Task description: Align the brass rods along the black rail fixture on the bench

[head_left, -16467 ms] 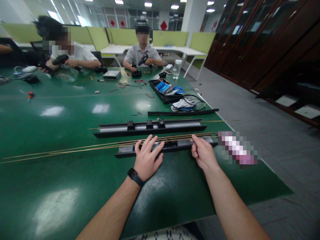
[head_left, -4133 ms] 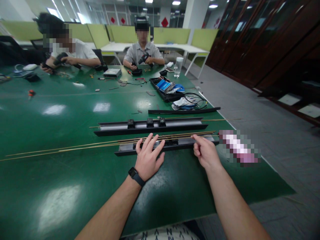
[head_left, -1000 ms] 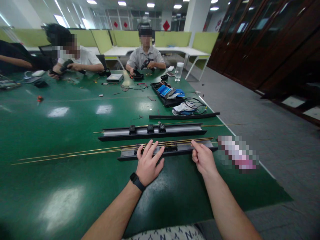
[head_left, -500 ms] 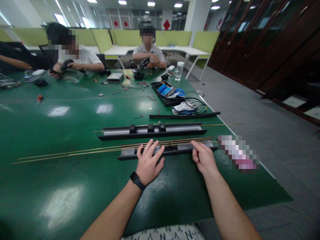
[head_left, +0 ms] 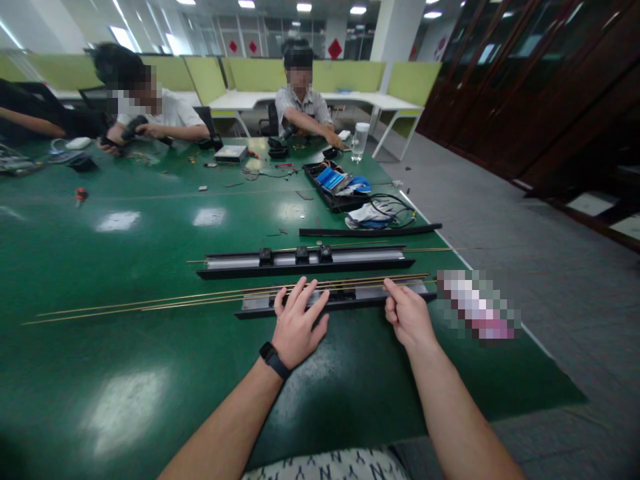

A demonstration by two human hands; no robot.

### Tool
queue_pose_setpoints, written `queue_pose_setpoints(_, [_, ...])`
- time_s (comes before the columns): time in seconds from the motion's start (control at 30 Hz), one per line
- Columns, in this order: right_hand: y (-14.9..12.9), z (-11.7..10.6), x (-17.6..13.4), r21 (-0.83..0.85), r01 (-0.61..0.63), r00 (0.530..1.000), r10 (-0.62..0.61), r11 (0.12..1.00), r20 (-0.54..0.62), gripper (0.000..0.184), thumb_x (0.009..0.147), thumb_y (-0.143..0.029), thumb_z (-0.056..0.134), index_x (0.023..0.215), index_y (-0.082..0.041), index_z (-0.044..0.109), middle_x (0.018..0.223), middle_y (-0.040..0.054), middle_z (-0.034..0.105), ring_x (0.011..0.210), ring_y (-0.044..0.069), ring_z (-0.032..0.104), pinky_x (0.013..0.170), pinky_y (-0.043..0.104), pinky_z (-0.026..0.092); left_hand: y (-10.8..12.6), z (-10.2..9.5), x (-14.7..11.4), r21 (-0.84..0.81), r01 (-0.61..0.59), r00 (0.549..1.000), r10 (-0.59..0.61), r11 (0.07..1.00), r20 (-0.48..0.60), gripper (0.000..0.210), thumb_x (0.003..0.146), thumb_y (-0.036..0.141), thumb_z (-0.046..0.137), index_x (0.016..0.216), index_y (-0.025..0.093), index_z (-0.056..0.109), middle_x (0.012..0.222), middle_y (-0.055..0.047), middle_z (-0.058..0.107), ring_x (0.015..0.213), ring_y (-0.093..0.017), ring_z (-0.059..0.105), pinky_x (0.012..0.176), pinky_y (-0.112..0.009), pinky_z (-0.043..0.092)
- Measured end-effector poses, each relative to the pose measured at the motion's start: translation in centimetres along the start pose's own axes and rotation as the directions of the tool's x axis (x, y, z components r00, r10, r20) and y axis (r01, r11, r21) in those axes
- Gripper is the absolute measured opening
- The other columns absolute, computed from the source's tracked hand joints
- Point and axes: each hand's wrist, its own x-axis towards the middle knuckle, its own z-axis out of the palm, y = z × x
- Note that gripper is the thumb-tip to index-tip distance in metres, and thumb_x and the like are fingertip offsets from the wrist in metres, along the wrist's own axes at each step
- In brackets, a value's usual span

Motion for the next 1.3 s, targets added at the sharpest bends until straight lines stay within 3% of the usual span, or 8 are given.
queue_pose_setpoints(1.3, [0.09,-0.32,0.44,0.026,0.004,0.999,-0.005,1.000,0.038,0.033,0.069,-0.038,0.086,0.081,-0.016,0.065,0.042,-0.0050,0.051,0.029,0.005,0.035,0.028,0.016,0.019,-0.08,0.23,0.07,0.005,-0.011,1.000,0.011,1.000,-0.007,0.044,0.093,0.034,0.061,0.137,0.032,0.059,0.151,-0.008,0.053,0.146,-0.030,0.040,0.121,-0.056,0.015])
